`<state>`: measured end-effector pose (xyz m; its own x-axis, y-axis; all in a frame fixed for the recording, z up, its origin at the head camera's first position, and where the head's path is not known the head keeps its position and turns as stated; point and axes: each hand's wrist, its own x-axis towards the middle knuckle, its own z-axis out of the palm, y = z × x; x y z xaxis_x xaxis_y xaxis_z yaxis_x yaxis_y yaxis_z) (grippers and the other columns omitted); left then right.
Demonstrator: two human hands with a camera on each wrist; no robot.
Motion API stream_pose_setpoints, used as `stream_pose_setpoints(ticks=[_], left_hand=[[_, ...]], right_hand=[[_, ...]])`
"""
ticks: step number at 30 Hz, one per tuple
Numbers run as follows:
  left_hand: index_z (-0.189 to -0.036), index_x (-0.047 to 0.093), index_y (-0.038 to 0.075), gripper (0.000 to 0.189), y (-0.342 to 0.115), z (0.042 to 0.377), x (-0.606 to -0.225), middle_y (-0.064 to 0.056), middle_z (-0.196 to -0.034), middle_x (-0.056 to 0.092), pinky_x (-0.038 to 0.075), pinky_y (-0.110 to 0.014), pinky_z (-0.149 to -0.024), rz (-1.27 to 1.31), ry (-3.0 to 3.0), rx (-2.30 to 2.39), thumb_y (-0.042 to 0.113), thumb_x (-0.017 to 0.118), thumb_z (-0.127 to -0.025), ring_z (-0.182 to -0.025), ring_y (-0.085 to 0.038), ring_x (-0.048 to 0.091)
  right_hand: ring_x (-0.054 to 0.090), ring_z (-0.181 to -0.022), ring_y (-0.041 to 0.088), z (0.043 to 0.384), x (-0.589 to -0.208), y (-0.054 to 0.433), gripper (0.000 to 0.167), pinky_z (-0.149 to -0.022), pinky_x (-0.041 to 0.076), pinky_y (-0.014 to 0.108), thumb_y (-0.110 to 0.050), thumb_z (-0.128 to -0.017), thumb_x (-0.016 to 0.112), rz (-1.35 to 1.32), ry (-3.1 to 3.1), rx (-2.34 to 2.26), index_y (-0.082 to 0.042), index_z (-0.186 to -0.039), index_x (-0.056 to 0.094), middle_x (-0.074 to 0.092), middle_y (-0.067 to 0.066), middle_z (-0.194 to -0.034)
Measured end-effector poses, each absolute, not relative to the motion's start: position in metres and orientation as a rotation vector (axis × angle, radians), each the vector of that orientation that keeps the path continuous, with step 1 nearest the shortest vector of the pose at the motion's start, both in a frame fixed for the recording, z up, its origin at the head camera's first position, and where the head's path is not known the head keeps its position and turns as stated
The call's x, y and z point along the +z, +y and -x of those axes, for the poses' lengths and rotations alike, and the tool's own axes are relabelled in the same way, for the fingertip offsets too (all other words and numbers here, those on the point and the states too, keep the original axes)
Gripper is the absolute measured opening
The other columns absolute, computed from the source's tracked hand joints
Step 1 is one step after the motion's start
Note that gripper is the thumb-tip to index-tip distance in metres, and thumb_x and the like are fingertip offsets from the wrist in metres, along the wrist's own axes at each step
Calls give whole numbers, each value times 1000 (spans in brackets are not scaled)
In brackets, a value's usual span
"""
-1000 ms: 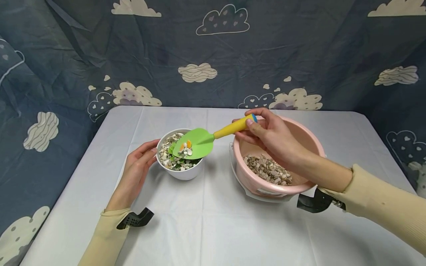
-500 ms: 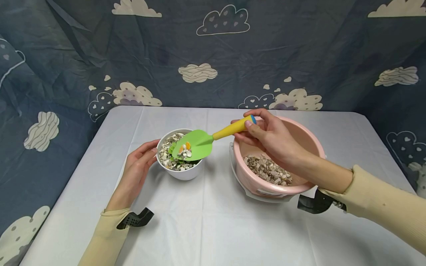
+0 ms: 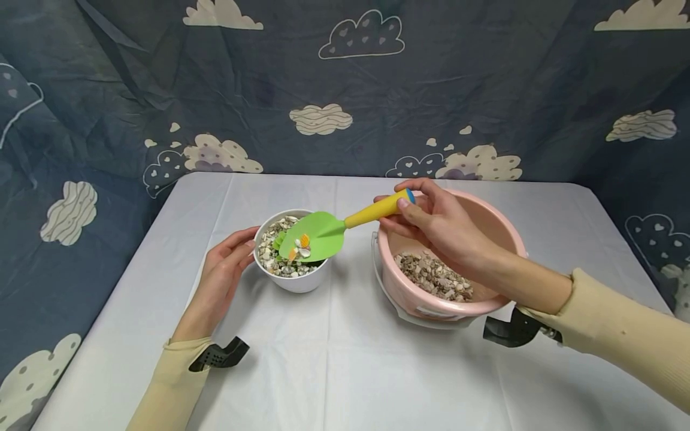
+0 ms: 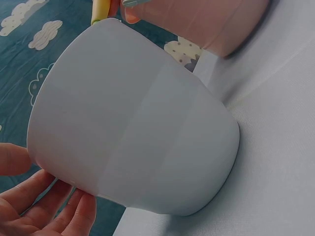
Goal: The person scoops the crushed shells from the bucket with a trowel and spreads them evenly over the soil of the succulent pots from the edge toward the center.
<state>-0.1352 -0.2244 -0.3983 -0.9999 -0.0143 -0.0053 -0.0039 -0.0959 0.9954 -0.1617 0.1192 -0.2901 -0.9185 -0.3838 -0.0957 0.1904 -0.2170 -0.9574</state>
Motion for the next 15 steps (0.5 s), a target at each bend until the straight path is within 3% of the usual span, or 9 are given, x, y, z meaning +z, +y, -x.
stream_pose_setpoints(ticks=[15], left_hand=[[-138, 46, -8, 41, -225, 135, -397, -15, -138, 49, 45, -28, -100, -35, -2096, -2342, 11, 49, -102, -121, -19, 51]], right_hand=[[61, -116, 28, 165, -290, 121, 26, -97, 48, 35, -8, -103, 48, 247, 1702, -2163, -1, -127, 39, 49, 28, -137]])
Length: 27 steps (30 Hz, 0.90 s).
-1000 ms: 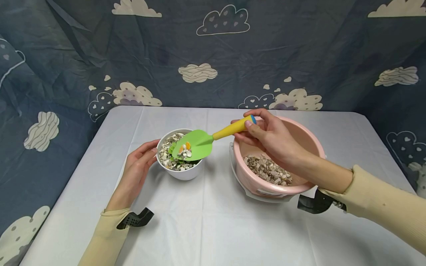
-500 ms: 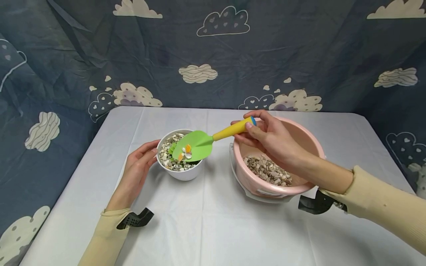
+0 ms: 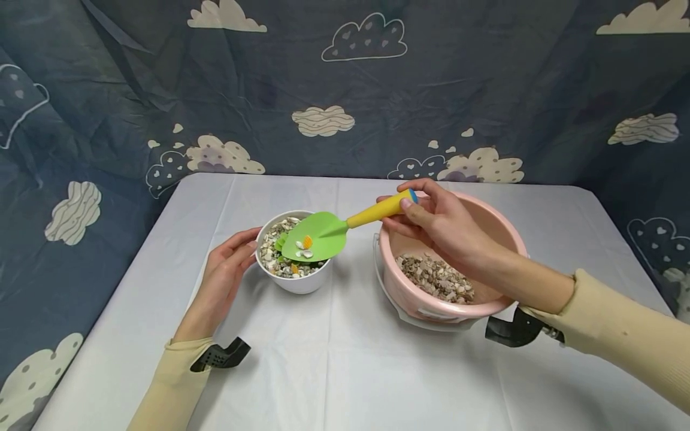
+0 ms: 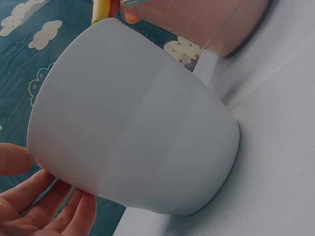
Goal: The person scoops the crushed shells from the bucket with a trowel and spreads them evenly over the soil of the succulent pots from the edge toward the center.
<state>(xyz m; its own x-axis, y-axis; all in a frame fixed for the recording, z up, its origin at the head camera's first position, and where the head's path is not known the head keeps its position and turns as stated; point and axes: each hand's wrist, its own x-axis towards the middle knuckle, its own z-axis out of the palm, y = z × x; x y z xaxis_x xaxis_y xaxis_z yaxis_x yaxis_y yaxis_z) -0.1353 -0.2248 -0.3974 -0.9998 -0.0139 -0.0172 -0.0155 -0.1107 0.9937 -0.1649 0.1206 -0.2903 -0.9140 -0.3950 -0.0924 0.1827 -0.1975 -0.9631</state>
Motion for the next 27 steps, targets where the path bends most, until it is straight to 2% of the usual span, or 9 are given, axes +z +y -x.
stream_pose_setpoints(ticks=[7, 19, 27], left_hand=[[-138, 46, -8, 41, -225, 135, -397, -15, -139, 48, 45, -28, -100, 28, 2104, 2336, 11, 49, -103, -122, -19, 51], [-139, 46, -8, 40, -224, 134, -396, -15, -139, 47, 44, -29, -101, 24, 2107, 2328, 11, 48, -103, -122, -20, 50], [-139, 47, -8, 41, -225, 134, -396, -14, -139, 48, 44, -29, -101, 25, 2108, 2324, 12, 49, -103, -123, -19, 50]], right_hand=[[61, -117, 29, 164, -289, 123, 28, -98, 46, 36, -9, -103, 48, 232, 1689, -2162, -1, -128, 39, 50, 27, -137], [62, -114, 27, 155, -276, 133, 41, -98, 47, 34, -16, -104, 49, 109, 1795, -2099, -2, -138, 32, 43, 26, -137], [65, -110, 28, 167, -253, 147, 44, -94, 50, 33, -18, -99, 58, 196, 1753, -2104, -2, -134, 36, 49, 25, -132]])
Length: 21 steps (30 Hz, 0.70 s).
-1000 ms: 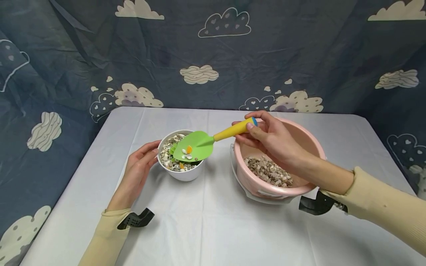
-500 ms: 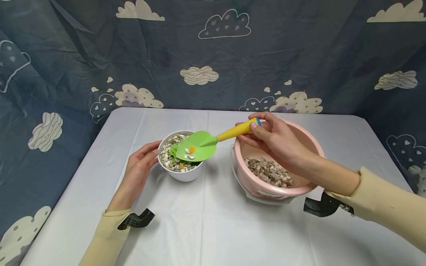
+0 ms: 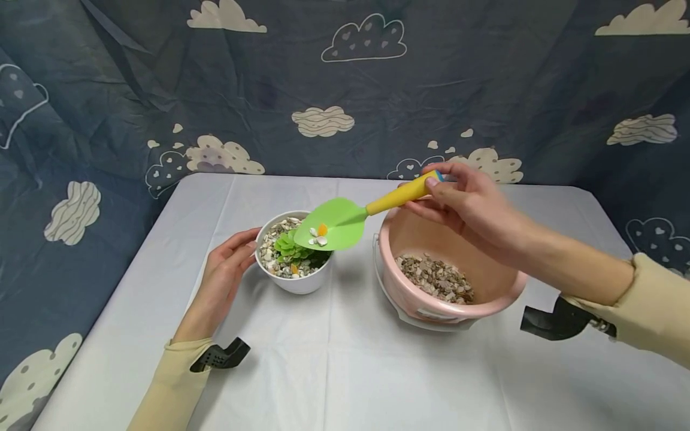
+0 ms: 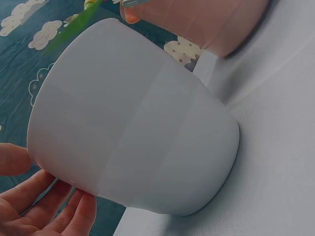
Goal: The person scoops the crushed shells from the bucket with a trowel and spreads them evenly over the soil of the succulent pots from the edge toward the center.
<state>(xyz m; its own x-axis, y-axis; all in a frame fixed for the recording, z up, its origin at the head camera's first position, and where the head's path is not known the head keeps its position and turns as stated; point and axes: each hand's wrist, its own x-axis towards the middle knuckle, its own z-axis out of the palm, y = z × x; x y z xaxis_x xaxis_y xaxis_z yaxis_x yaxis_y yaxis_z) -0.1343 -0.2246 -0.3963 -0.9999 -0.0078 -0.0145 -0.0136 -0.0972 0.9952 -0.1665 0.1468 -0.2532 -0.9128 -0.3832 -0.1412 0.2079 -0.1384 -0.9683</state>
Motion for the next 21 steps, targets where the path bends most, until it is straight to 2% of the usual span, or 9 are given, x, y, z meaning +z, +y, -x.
stream_pose_setpoints(ticks=[4, 9, 16, 21], left_hand=[[-139, 47, -7, 41, -226, 135, -397, -14, -139, 48, 44, -29, -101, 21, 2105, 2326, 12, 49, -103, -123, -19, 50], [-139, 47, -6, 41, -226, 136, -398, -14, -139, 49, 45, -28, -101, 27, 2109, 2321, 13, 50, -102, -123, -19, 50], [-139, 47, -7, 41, -226, 136, -399, -15, -138, 49, 45, -29, -100, 26, 2101, 2323, 11, 49, -102, -122, -20, 51], [-139, 47, -7, 41, -227, 136, -398, -15, -138, 49, 45, -29, -100, 22, 2116, 2314, 11, 48, -102, -122, -20, 50]], right_hand=[[65, -109, 29, 179, -239, 149, 49, -94, 50, 33, -20, -96, 63, 219, 1704, -2088, -3, -134, 35, 51, 24, -132], [65, -110, 31, 201, -230, 143, 49, -94, 50, 34, -19, -97, 61, 209, 1688, -2013, -5, -135, 34, 49, 24, -135], [65, -109, 32, 232, -242, 134, 40, -93, 51, 35, -13, -100, 54, 207, 1622, -1926, -4, -133, 34, 59, 22, -128], [62, -113, 33, 248, -250, 127, 35, -94, 50, 38, -9, -102, 51, 277, 1609, -1863, -3, -132, 34, 60, 22, -127]])
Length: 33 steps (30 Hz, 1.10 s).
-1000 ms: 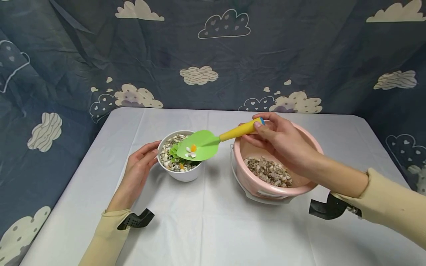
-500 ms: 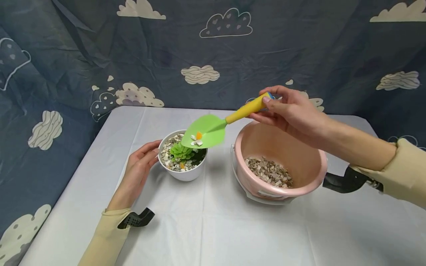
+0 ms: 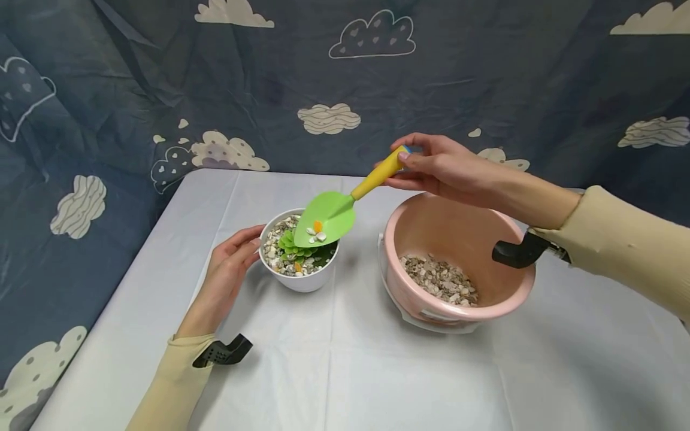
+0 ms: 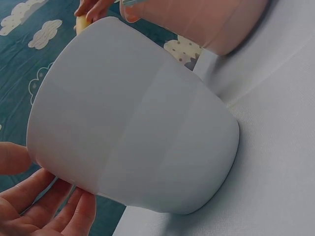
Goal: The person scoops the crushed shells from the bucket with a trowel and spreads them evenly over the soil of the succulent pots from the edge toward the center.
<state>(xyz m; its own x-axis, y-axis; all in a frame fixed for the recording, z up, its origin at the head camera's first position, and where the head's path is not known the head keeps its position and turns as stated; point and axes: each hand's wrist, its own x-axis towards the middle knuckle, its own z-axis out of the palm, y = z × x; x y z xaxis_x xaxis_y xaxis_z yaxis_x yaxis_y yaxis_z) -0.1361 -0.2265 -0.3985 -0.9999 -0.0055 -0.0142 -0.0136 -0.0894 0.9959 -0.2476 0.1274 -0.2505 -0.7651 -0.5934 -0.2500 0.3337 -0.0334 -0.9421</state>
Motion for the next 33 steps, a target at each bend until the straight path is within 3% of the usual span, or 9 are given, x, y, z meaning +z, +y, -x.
stream_pose_setpoints(ticks=[23, 28, 33], left_hand=[[-138, 47, -9, 41, -225, 138, -398, -15, -136, 50, 46, -28, -97, 31, 2107, 2334, 10, 50, -101, -118, -19, 53], [-138, 47, -8, 41, -225, 138, -398, -16, -136, 50, 46, -28, -98, 39, 2113, 2328, 11, 50, -102, -119, -19, 52], [-139, 46, -8, 41, -226, 136, -398, -15, -138, 49, 45, -28, -99, 28, 2118, 2324, 10, 49, -102, -120, -19, 51]], right_hand=[[55, -122, 33, 248, -257, 131, 25, -102, 44, 41, -7, -104, 46, 644, 1574, -1738, 0, -126, 36, 46, 24, -140], [59, -118, 33, 242, -251, 133, 27, -99, 46, 40, -10, -103, 49, 673, 1623, -1782, 1, -125, 38, 53, 23, -135], [62, -114, 31, 238, -241, 138, 36, -93, 51, 38, -12, -100, 55, 521, 1601, -1889, 3, -126, 37, 62, 21, -125]])
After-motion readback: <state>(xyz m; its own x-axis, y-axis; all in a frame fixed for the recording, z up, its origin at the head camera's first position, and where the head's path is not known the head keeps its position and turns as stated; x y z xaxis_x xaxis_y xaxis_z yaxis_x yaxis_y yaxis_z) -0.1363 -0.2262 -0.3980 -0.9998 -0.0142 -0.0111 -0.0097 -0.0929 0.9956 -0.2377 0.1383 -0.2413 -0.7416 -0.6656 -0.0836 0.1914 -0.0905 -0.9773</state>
